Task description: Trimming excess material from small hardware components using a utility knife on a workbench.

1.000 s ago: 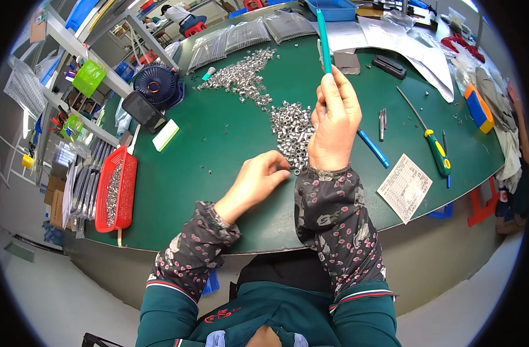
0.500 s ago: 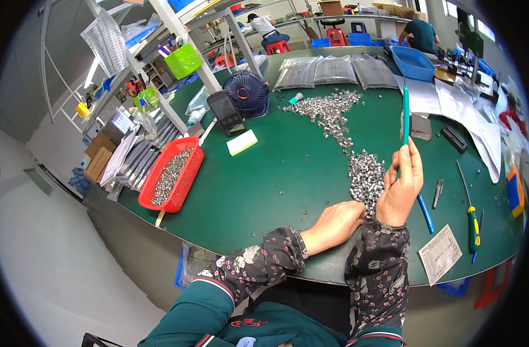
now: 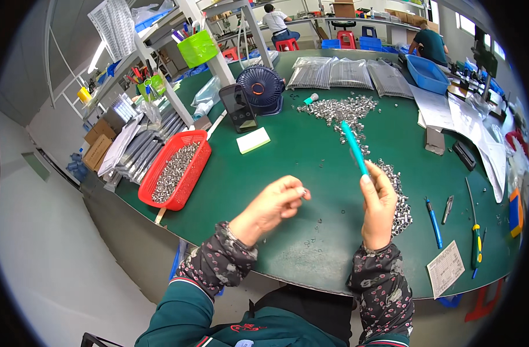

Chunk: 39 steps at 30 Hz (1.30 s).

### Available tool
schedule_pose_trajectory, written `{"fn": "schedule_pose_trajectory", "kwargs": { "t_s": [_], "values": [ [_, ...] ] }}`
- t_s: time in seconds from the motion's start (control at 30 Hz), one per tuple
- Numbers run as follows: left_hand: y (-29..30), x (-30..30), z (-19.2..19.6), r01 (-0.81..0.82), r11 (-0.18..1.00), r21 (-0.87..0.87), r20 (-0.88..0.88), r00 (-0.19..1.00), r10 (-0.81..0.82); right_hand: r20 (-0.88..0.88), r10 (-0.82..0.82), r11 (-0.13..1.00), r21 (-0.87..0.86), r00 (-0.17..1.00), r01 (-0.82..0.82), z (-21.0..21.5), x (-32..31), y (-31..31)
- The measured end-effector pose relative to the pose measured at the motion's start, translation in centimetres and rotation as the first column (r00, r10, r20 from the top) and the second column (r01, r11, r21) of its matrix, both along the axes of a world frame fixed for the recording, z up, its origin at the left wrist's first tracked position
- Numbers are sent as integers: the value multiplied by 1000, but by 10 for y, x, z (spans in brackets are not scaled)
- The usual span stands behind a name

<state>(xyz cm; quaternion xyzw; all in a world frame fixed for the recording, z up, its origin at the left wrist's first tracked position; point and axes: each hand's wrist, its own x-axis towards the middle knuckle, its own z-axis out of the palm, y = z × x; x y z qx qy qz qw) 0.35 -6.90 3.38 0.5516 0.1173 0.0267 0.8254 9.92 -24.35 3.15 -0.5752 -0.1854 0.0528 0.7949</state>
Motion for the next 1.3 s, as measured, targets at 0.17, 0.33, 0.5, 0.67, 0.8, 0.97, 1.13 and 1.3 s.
{"fn": "schedule_pose_trajectory", "kwargs": {
  "t_s": [0.17, 0.33, 0.5, 0.67, 0.8, 0.97, 1.13, 1.3],
  "values": [
    [36, 1, 1, -116, 993, -38, 90, 989, 119, 127, 106, 969, -237, 986, -74, -8, -3, 5],
    [63, 6, -23, -227, 961, -160, 169, 952, 254, 185, 218, 906, -403, 958, -128, -8, -13, 12],
    [71, 0, -27, -211, 951, -227, 170, 953, 251, 279, 280, 852, -513, 919, -103, -11, -21, 16],
    [70, 2, -30, -189, 938, -290, 178, 952, 247, 331, 309, 826, -558, 891, -79, -15, -21, 14],
    [72, 5, -30, -230, 932, -279, 155, 947, 280, 330, 313, 804, -591, 891, -64, -11, -20, 19],
    [74, 6, -34, -165, 952, -259, 169, 962, 212, 372, 328, 814, -578, 869, -60, -9, -22, 20],
    [71, 5, -34, -142, 959, -244, 155, 971, 183, 388, 319, 814, -579, 865, -40, -9, -22, 19],
    [68, 5, -34, -138, 966, -220, 141, 975, 172, 440, 318, 813, -582, 840, -3, -14, -22, 19]
  ]
}}
